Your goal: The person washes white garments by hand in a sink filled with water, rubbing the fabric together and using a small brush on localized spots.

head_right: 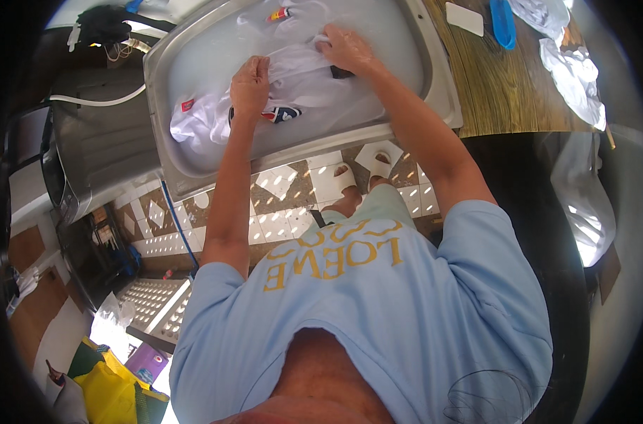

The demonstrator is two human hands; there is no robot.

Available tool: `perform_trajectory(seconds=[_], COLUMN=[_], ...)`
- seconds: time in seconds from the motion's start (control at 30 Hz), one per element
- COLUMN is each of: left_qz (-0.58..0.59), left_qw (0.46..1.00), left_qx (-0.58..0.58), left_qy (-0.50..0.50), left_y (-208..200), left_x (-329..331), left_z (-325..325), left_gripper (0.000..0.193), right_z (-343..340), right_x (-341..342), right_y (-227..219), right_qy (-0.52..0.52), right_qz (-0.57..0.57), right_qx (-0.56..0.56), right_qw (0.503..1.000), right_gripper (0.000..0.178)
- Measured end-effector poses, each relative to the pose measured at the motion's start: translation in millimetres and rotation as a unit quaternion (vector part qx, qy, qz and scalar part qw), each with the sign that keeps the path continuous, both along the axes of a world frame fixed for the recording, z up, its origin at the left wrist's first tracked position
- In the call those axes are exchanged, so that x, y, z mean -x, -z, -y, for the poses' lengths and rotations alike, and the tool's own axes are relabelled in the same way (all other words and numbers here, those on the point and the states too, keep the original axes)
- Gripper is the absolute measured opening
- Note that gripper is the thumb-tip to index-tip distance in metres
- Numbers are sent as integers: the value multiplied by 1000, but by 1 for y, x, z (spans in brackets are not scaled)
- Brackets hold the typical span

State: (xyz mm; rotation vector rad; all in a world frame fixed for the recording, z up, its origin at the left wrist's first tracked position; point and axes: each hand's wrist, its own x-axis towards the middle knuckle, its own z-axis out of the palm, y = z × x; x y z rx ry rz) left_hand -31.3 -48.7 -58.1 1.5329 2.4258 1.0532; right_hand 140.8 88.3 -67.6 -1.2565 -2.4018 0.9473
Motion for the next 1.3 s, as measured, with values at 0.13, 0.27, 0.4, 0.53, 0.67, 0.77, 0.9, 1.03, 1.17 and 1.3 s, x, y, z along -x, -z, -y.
perform_trajectory(seconds=[0.13,0.27,0.4,0.53,0.67,0.77,0.9,1.03,1.17,1.3], left_qz=[-70,58,553,625,713,734,205,125,133,110], left_qw=[979,987,831,779,677,625,918,974,967,955], left_qx=[193,151,12,-45,-177,-210,-240,-188,-217,-237], left_qy=[17,19,48,30,44,162,238,-9,14,138], left_y=[-6,24,5,-13,-35,-60,-43,-17,-17,-40], left_x=[-13,28,35,33,16,-31,-115,-29,-15,-92], left_z=[-8,7,5,1,-11,-26,-61,-66,-79,-90], left_gripper=[35,36,45,52,61,61,34,34,29,28], right_z=[2,-3,-27,-31,-15,8,-21,47,47,-4], right_x=[1,13,-7,-6,16,45,51,79,80,44], right_y=[16,-18,-18,-17,-17,-11,61,8,-23,50], right_qy=[-69,-2,17,-48,89,119,-190,106,207,-32], right_qz=[175,-51,-455,-558,-519,-505,-569,-538,-480,-632], right_qx=[-26,260,571,632,624,593,707,669,597,624], right_qw=[982,964,683,536,578,616,374,502,608,458], right_gripper=[26,25,20,27,33,35,33,27,26,25])
